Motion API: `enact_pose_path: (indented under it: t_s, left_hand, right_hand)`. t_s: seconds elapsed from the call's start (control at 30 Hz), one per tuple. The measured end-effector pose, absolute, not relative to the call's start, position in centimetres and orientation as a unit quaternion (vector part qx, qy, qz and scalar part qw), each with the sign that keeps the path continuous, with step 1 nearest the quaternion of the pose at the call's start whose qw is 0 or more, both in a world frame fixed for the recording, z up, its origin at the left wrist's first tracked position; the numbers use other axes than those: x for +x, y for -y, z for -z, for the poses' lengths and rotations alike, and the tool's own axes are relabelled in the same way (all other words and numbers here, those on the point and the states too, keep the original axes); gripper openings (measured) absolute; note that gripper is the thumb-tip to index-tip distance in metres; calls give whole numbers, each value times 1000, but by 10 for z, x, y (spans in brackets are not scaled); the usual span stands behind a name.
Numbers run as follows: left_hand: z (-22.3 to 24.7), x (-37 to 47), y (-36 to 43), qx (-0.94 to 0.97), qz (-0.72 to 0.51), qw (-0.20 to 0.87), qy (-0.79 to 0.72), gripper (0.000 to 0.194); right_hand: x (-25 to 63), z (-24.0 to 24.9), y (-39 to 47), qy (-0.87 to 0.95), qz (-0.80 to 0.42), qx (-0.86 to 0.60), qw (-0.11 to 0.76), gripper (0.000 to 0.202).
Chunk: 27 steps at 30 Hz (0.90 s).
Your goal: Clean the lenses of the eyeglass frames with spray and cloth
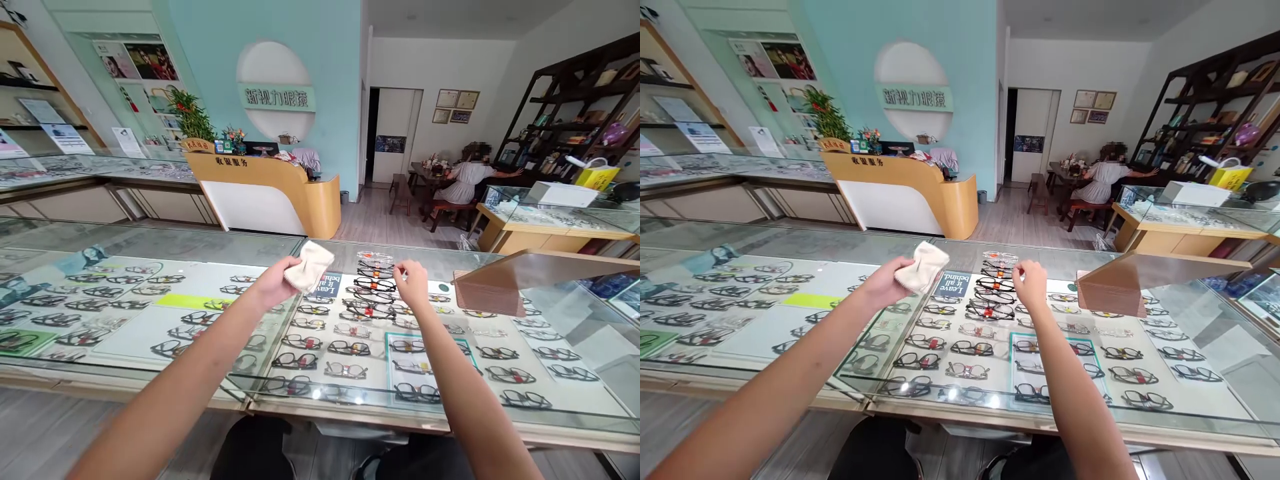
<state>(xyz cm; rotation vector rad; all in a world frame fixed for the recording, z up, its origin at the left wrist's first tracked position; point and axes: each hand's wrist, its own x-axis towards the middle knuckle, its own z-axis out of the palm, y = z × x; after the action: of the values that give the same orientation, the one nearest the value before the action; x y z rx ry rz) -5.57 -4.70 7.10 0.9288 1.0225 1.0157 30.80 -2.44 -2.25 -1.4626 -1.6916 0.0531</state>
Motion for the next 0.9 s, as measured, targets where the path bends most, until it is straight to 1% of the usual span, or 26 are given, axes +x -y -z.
enact_pose_path:
  t_s: [0.03,0.1,0.2,0.27,0.37,0.5,0.57,0.63,0.77,0.9]
  left_hand:
    - [-78,-48,37,385,-463,694,-395,49]
    - [-84,-29,24,352,-491,733,-312,56]
    - [-73,3,14,304,-540,743,-253,53]
    - [-58,20,12,281,-549,748,-248,47]
    - [-32,34,13,298,-524,755,-259,40]
    - [-8,41,21,333,-504,751,-265,37]
    - [-2,46,27,339,-500,748,-274,33]
    - [1,52,33,351,-486,749,-283,35]
    - [0,58,42,378,-462,742,-305,48]
    - [-1,58,44,393,-451,738,-311,62]
  right_hand:
    - [307,23,24,681,-21,-588,437,22]
    - [307,24,24,682,-20,-587,436,23]
    - [309,26,22,680,-18,-589,436,23]
    - [310,24,23,676,-17,-594,436,24]
    - [304,17,31,675,-17,-585,450,24]
    - [280,5,50,707,-35,-503,496,21]
    - [267,3,57,720,-68,-471,504,20]
    - [258,5,61,715,-112,-462,513,20]
    - [253,8,59,669,-227,-469,529,26]
    - [250,6,58,608,-387,-444,533,37]
